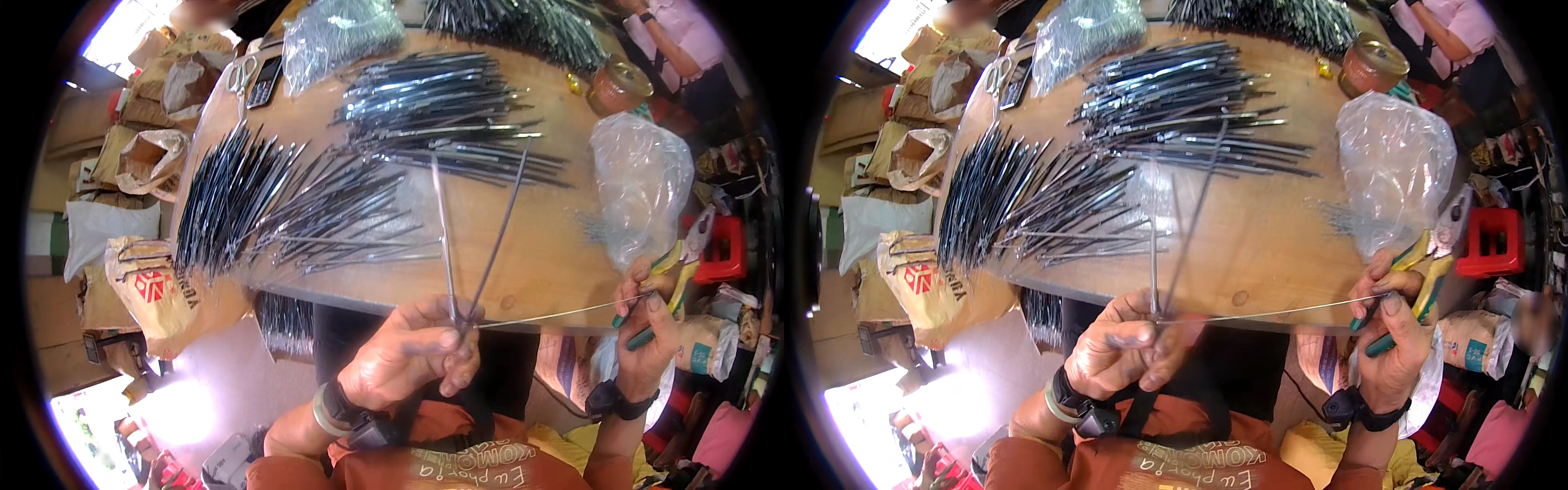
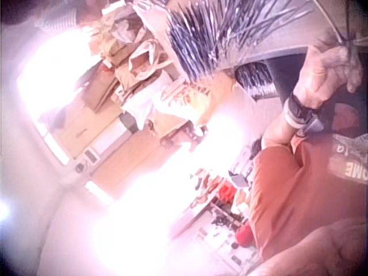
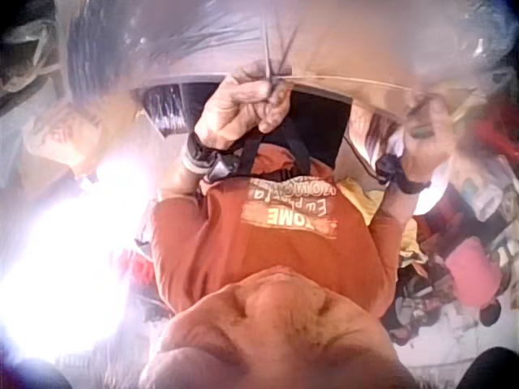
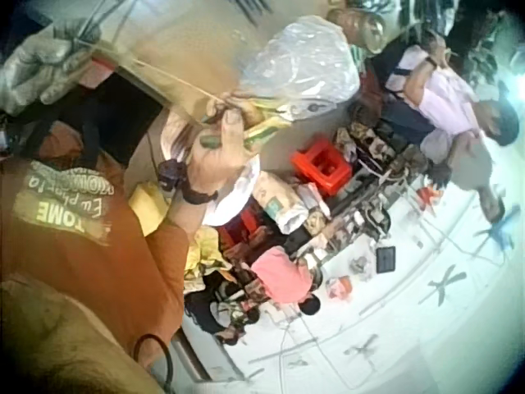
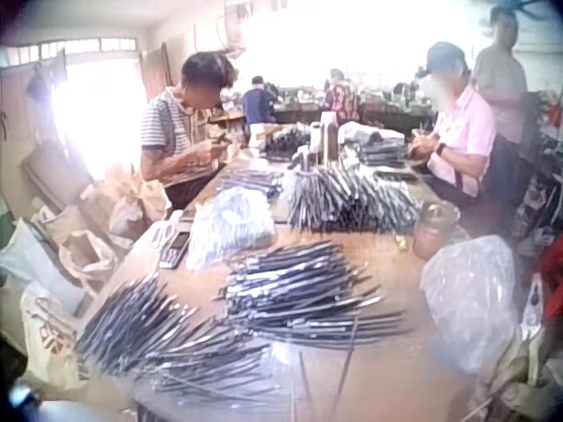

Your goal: The person uses pliers to bend and join multiple thin metal rods together, picking them up from a pile and securing them into a branched structure.

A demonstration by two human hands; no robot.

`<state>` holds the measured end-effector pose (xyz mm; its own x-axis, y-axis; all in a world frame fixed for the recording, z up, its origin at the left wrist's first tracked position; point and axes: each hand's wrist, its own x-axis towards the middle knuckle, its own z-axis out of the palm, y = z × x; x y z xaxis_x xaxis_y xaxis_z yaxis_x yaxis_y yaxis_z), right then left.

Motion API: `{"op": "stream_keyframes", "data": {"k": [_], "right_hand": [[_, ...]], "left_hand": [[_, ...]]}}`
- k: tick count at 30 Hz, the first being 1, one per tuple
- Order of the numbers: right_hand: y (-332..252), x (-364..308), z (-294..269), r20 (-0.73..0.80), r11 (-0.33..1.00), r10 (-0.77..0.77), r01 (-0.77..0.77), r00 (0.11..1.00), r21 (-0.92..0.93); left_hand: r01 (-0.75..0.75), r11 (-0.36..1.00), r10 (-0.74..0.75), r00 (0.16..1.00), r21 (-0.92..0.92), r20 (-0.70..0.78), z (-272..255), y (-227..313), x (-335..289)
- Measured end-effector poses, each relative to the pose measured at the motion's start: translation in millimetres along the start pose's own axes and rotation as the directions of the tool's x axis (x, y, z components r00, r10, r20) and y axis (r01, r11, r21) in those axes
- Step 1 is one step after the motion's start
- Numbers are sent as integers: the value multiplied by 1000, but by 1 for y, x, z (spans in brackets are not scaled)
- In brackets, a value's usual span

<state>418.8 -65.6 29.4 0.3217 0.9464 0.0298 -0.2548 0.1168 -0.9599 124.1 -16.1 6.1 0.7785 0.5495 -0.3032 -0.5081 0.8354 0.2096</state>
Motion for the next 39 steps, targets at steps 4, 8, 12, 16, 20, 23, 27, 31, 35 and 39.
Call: {"op": "stream_keyframes", "data": {"k": [4, 8, 12, 16, 20, 23, 27, 31, 35, 39], "right_hand": [[7, -5, -3, 34, 985, -65, 70, 997, -156], [8, -9, -2, 115, 893, -105, 144, 988, -425], [1, -10, 10, 230, 680, -87, 226, 969, -697], [1, -4, 32, 292, 642, 33, 204, 956, -739], [15, 6, 48, 634, 334, 2, 597, 773, -729], [20, 7, 51, 678, 357, 49, 621, 734, -698], [29, 7, 51, 679, 438, 106, 579, 726, -687], [34, 6, 48, 704, 438, 111, 602, 701, -668], [37, 4, 47, 701, 424, 113, 604, 704, -675], [31, 0, 48, 683, 437, 107, 583, 722, -685]], "left_hand": [[-112, 897, 197, 967, 428, -160, -9, -14, -2], [-125, 794, 337, 905, 595, -259, -13, -22, -9], [17, 722, 254, 923, 691, -288, -14, -15, -10], [162, 679, 107, 943, 716, -315, -24, -7, -8], [381, 644, -103, 902, 664, -418, -23, 1, -5], [407, 640, -153, 899, 651, -411, -23, 4, -6], [401, 631, -150, 903, 664, -403, -23, 3, -6], [414, 623, -140, 894, 664, -426, -23, -1, -6], [389, 621, -139, 909, 681, -393, -26, -3, -5], [314, 660, -98, 937, 682, -336, -16, 16, 2]]}}
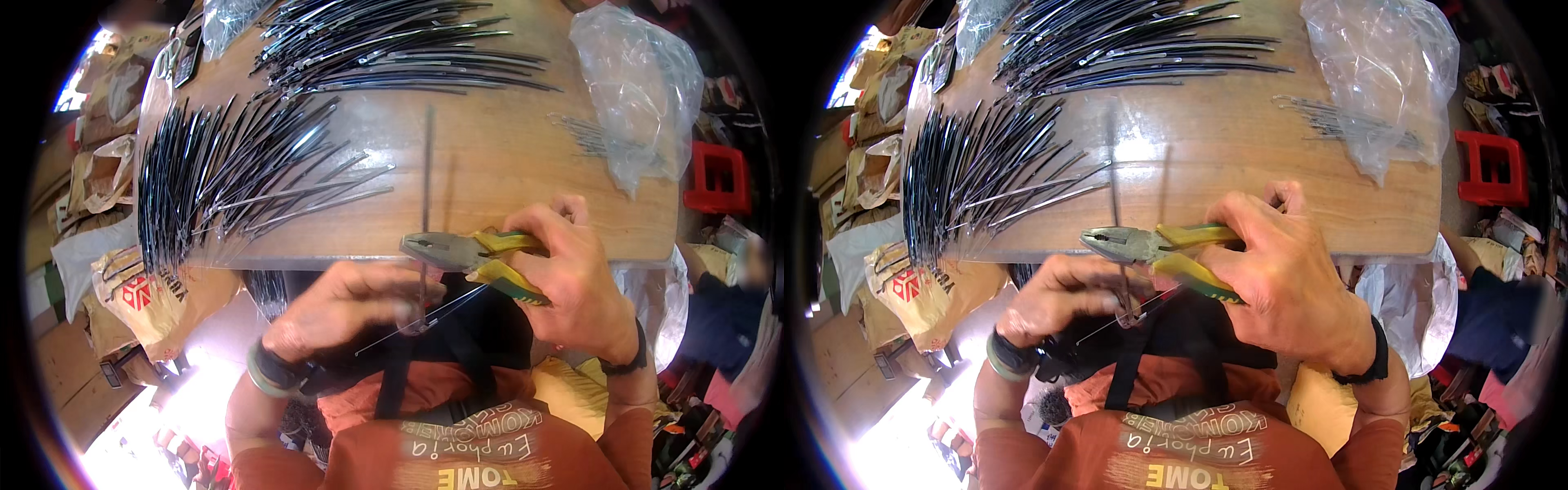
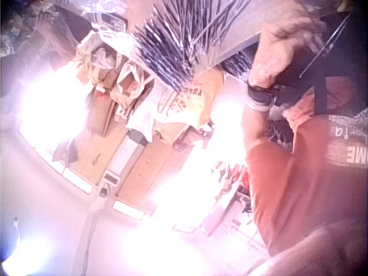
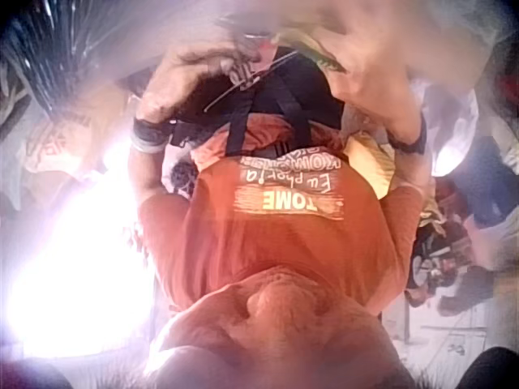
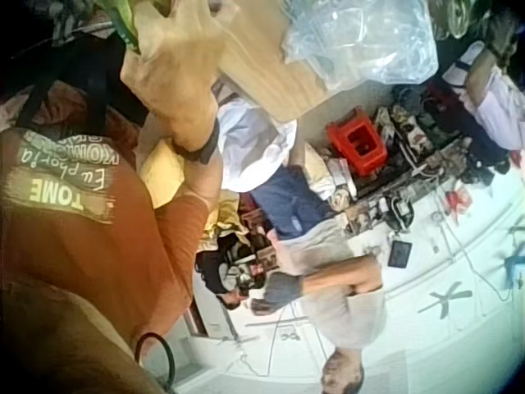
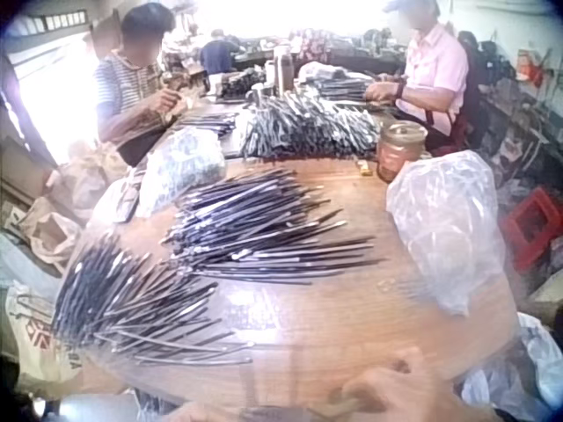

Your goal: The person uses pliers to bend and join multiple thin metal rods together, picking them up from a pile and securing them into a branched structure.

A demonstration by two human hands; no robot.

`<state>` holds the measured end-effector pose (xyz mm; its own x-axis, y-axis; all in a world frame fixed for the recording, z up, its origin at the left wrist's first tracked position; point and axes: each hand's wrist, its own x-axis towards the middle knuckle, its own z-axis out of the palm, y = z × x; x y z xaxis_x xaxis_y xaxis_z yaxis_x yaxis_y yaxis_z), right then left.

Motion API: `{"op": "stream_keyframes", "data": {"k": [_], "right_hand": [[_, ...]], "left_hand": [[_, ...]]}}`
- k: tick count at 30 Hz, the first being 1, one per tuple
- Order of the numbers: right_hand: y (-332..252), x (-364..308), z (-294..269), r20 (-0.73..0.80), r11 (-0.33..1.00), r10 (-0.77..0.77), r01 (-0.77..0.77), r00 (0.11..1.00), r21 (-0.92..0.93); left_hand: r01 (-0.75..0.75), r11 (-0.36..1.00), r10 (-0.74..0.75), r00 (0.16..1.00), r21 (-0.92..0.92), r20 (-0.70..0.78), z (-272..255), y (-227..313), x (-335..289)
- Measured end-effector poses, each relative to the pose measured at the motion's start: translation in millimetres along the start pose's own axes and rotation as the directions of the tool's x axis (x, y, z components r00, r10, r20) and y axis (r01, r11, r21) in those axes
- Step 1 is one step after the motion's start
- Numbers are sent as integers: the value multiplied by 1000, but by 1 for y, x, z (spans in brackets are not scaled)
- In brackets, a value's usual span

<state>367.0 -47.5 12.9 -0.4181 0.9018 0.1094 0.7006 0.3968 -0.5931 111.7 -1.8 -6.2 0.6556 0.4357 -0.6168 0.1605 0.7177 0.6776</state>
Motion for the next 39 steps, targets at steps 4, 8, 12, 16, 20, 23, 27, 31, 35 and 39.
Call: {"op": "stream_keyframes", "data": {"k": [4, 8, 12, 16, 20, 23, 27, 31, 35, 39], "right_hand": [[-1, -1, 0, -29, 999, -22, 21, 999, -38], [-8, -2, 1, -8, 1000, -28, 28, 1000, 3], [-11, -1, 6, -12, 998, -44, 45, 999, 45], [-4, -2, 13, -31, 997, -75, 75, 997, 13], [-1, -19, 9, -224, 991, -35, 4, 974, -136], [4, -46, 12, -159, 975, 212, -197, 964, 108], [-9, -53, 17, 42, 816, 416, -393, 908, 424], [-17, -45, 8, 163, 866, 315, -353, 935, 354], [-15, -40, 12, 181, 926, 200, -246, 963, 286], [-15, -44, 22, 177, 964, 142, -176, 974, 197]], "left_hand": [[-177, 981, 167, 978, 76, 122, -14, 6, 9], [114, 992, -122, 978, 57, 169, 2, 21, 17], [284, 946, -245, 943, -158, 225, 19, 0, 18], [272, 869, -254, 962, -414, 98, 35, -15, 13], [151, 838, -136, 988, -524, 67, 32, -21, 9], [-30, 873, 5, 999, -487, -53, 36, -28, 3], [-289, 922, 230, 944, -256, -238, 44, -36, -3], [-446, 894, 420, 865, -38, -273, 50, -37, -3], [-436, 884, 468, 825, 171, -315, 50, -41, 0], [-446, 870, 493, 806, 213, -327, 47, -50, 4]]}}
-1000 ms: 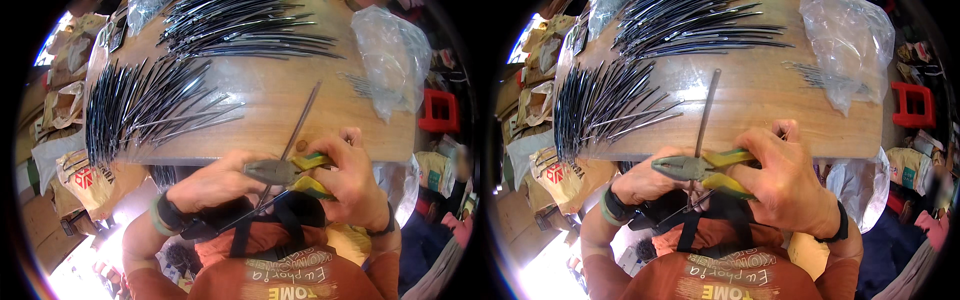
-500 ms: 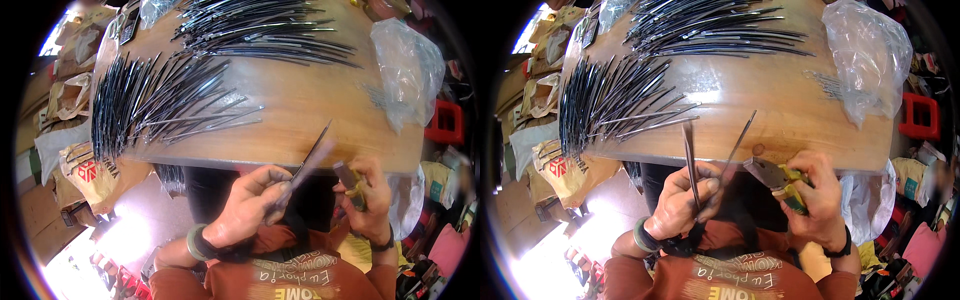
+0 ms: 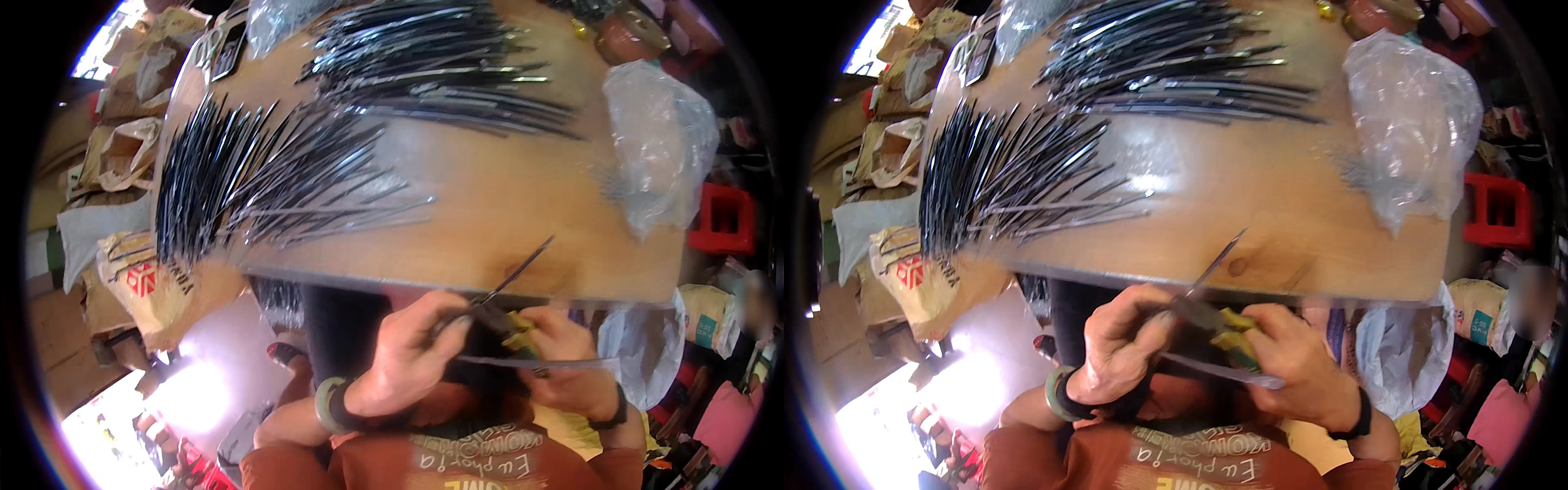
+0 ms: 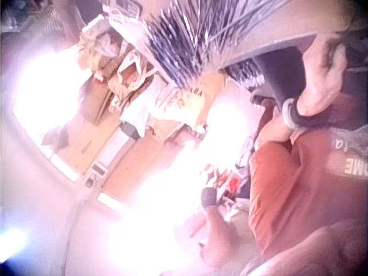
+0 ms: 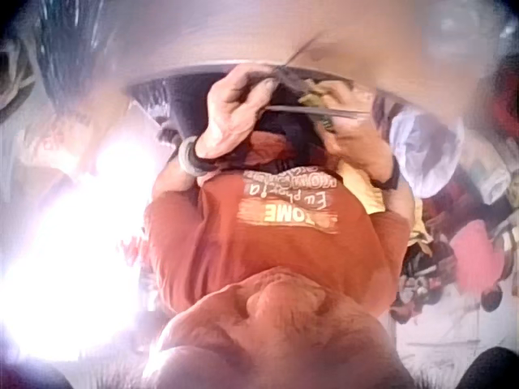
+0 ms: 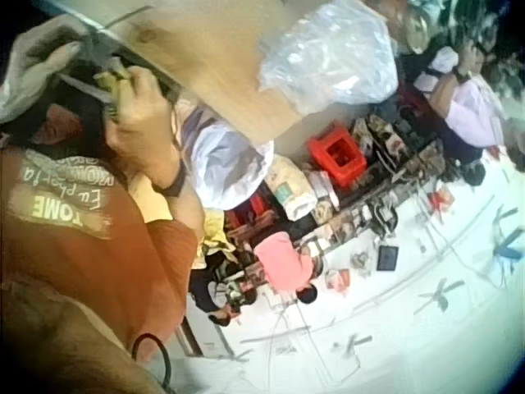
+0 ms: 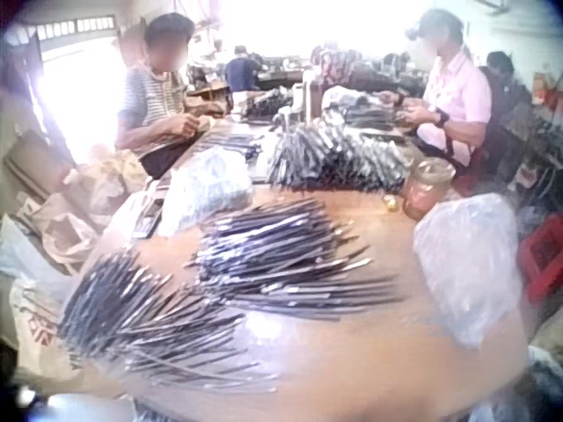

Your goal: The person uses pliers to bend and join multiple thin metal rods together, picking them up from a pile and securing them into a branched structure.

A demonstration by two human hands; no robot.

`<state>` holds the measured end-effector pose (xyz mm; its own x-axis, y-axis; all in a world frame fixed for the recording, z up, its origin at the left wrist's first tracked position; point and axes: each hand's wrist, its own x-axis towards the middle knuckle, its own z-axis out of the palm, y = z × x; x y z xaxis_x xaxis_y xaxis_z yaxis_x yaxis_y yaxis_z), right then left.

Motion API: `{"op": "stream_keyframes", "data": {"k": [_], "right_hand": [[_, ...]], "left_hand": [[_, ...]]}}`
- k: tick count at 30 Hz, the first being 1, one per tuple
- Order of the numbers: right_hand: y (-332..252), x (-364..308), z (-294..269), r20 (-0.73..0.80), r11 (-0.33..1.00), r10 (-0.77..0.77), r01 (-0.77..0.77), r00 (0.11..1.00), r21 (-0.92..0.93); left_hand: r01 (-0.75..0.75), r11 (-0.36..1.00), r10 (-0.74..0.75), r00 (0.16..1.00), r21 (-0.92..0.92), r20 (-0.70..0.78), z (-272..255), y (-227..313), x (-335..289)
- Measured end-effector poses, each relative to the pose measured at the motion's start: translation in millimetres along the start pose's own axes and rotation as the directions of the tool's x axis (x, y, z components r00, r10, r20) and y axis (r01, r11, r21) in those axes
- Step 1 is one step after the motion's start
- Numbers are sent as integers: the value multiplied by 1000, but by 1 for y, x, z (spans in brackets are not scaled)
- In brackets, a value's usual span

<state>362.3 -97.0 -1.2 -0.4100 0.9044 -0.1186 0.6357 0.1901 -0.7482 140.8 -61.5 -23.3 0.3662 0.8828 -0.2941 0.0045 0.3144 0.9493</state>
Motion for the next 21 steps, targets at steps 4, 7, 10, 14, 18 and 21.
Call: {"op": "stream_keyframes", "data": {"k": [4, 7, 10, 14, 18, 21], "right_hand": [[0, 13, 1, -3, 986, -152, 151, 988, -69], [-5, 24, -7, -3, 988, -150, 149, 989, -47], [-5, 33, -11, -31, 985, -172, 172, 985, -8], [-16, 31, -6, 28, 991, -132, 132, 991, 13], [-2, 47, -21, 49, 981, -161, 154, 986, 119], [30, 42, -58, -157, 993, -81, 66, 984, -98]], "left_hand": [[-150, 989, 150, 988, 6, -35, -9, -2, 1], [4, 997, -11, 996, -81, -91, -13, 21, 4], [87, 978, -102, 992, -189, -70, -18, 29, 7], [66, 980, -72, 997, -190, -26, -28, 23, 2], [101, 984, -118, 986, -147, -115, -42, 31, 10], [-25, 978, 84, 955, 206, -285, -84, 32, 11]]}}
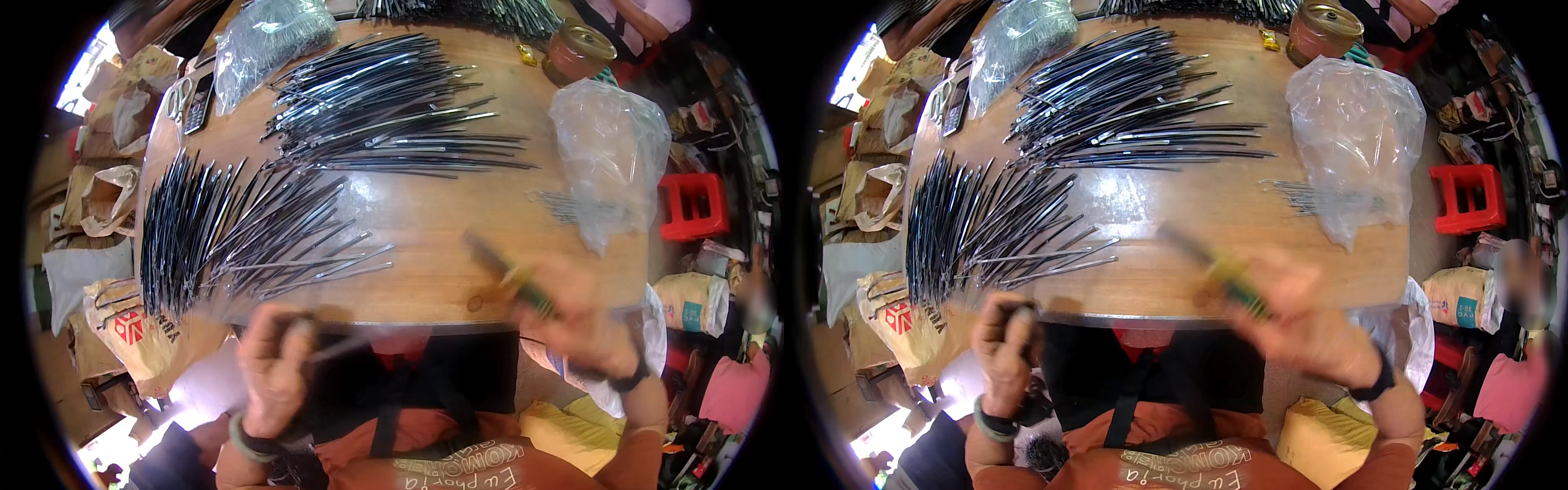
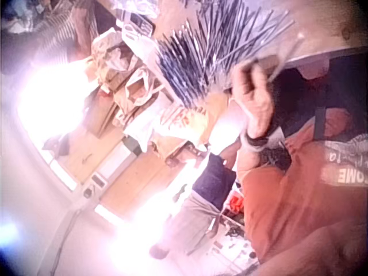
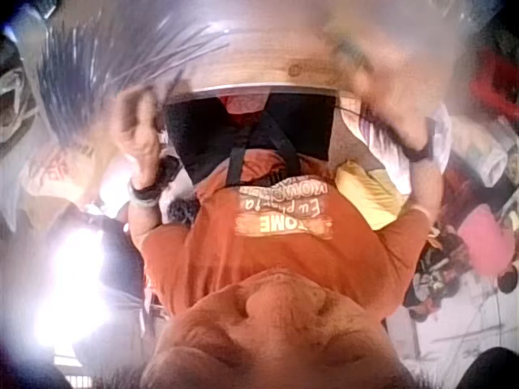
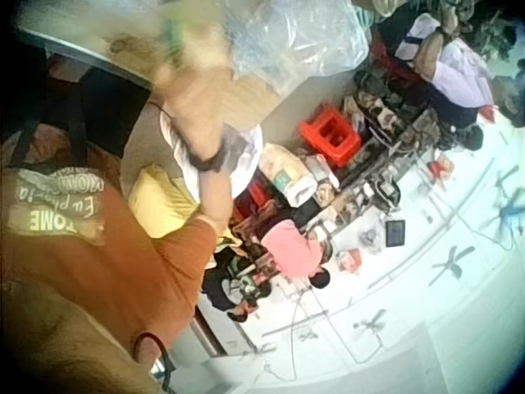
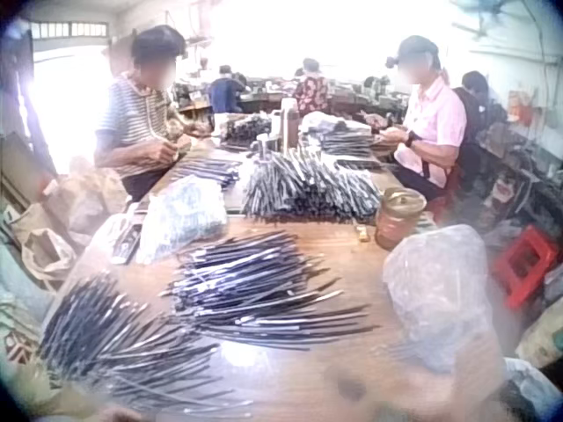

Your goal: The person uses pliers to bend and join multiple thin metal rods together, picking them up from a pile and securing them into a branched structure.

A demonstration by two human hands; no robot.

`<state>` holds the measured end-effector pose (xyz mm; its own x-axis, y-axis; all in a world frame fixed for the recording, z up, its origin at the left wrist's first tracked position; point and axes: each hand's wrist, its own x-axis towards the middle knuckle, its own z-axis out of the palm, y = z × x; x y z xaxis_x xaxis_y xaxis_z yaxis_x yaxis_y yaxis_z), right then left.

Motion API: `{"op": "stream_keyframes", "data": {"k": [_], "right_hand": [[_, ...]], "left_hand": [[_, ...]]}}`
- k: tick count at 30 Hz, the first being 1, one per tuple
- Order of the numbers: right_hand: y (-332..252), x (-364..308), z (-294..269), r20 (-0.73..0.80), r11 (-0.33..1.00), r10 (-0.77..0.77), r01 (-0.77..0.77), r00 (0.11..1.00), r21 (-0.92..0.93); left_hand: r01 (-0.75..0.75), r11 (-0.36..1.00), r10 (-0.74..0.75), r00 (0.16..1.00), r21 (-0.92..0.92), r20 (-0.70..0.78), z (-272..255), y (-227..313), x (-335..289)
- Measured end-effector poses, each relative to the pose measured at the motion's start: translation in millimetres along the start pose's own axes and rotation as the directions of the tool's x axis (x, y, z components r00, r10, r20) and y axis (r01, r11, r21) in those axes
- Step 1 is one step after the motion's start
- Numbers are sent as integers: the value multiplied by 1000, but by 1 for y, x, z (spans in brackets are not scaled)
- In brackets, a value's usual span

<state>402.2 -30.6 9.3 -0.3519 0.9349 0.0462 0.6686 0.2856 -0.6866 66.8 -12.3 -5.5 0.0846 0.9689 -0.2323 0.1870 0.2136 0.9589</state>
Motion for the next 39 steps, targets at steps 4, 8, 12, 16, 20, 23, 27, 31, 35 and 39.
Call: {"op": "stream_keyframes", "data": {"k": [4, 8, 12, 16, 20, 23, 27, 31, 35, 39], "right_hand": [[45, 32, -28, -215, 921, 42, -121, 976, -369], [73, 35, -32, -115, 767, -142, 36, 983, -641], [70, 32, -37, -77, 735, -174, 77, 982, -674], [71, 34, -33, -66, 745, -128, 53, 990, -666], [77, 31, -29, -123, 716, -175, 41, 977, -697], [82, 28, -29, -161, 753, -176, 28, 971, -657], [77, 32, -33, -122, 738, -207, 73, 971, -671], [75, 31, -35, -56, 742, -142, 68, 988, -667], [66, 30, -35, -63, 729, -159, 74, 985, -681], [75, 31, -33, -93, 764, -190, 88, 977, -639]], "left_hand": [[-387, 774, 504, 856, 501, -117, -38, -7, 34], [-358, 313, 530, 834, 880, 151, -37, 25, 40], [-324, 710, 263, 946, 625, 191, -28, 59, 40], [-453, 639, 343, 891, 622, 297, -14, 58, 75], [-609, 349, 590, 733, 712, 339, 12, 54, 120], [-564, 68, 649, 651, 823, 392, 26, 40, 159], [-614, 74, 588, 664, 786, 463, 18, 33, 180], [-643, 164, 584, 674, 748, 452, 14, 42, 180], [-599, 305, 552, 745, 741, 374, 13, 48, 181], [-613, 374, 589, 737, 695, 333, 10, 45, 183]]}}
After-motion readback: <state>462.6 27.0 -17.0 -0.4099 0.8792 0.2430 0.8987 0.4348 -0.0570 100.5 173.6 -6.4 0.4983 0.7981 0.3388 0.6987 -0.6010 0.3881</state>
